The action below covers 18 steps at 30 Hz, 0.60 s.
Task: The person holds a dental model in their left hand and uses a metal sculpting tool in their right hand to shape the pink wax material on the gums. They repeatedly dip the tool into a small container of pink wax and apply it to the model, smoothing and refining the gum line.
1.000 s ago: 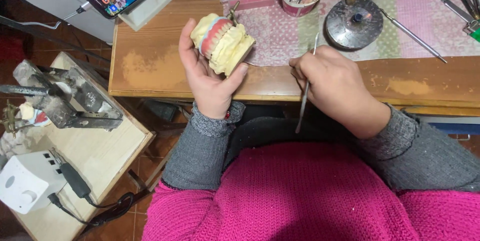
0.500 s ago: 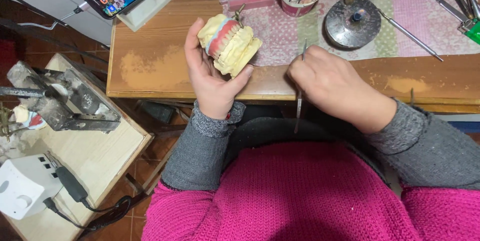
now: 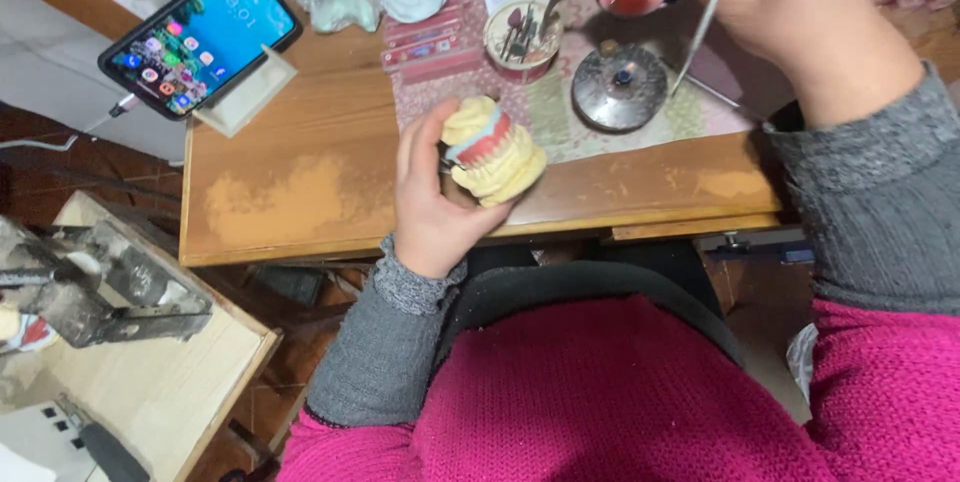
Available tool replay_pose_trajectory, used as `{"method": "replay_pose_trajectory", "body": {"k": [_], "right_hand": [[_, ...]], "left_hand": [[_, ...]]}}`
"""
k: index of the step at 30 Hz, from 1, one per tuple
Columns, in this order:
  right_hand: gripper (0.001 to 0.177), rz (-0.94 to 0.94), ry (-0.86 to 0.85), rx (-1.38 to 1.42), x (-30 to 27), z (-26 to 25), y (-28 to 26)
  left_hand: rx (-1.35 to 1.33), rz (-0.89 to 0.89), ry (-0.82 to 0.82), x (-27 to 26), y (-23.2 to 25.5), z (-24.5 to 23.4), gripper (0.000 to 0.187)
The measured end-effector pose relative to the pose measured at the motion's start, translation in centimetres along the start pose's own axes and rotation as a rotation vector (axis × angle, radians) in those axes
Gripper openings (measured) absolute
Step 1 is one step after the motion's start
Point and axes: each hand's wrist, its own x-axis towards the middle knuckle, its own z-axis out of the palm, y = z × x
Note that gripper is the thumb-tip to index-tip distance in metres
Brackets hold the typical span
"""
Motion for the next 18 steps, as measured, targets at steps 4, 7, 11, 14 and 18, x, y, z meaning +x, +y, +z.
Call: {"method": "replay_pose_trajectory", "body": {"k": [4,7,11,14,18], "right_hand": [[0.019,-0.07,0.02,0.133,1.4,0.8,0.5],[0.026,-0.077,-0.04,0.421,1.5,1.0,0.5],[0.035,0.031,-0.033,0.494,1.3,0.9,0.1],[0.02,0.111,-0.042,0.408,1.2,0.0,-0.8],[0.024,0.328,-0.071,0.381,-0.5,-0.6,-1.3]], "left_hand": [[0.084,0.048,-0.052,0.5,0.4,0.1,0.092],[0.086,-0.011,-0.036,0.5,0.2,0.2,0.091],[0.183,-0.024,-0.041,0.4,-0.1,0.3,0.092],[0.195,-0.049,-0.046,0.2,-0.3,0.5,0.093],[0.181,-0.046,-0.039,-0.2,-0.9,0.4,0.096]]}}
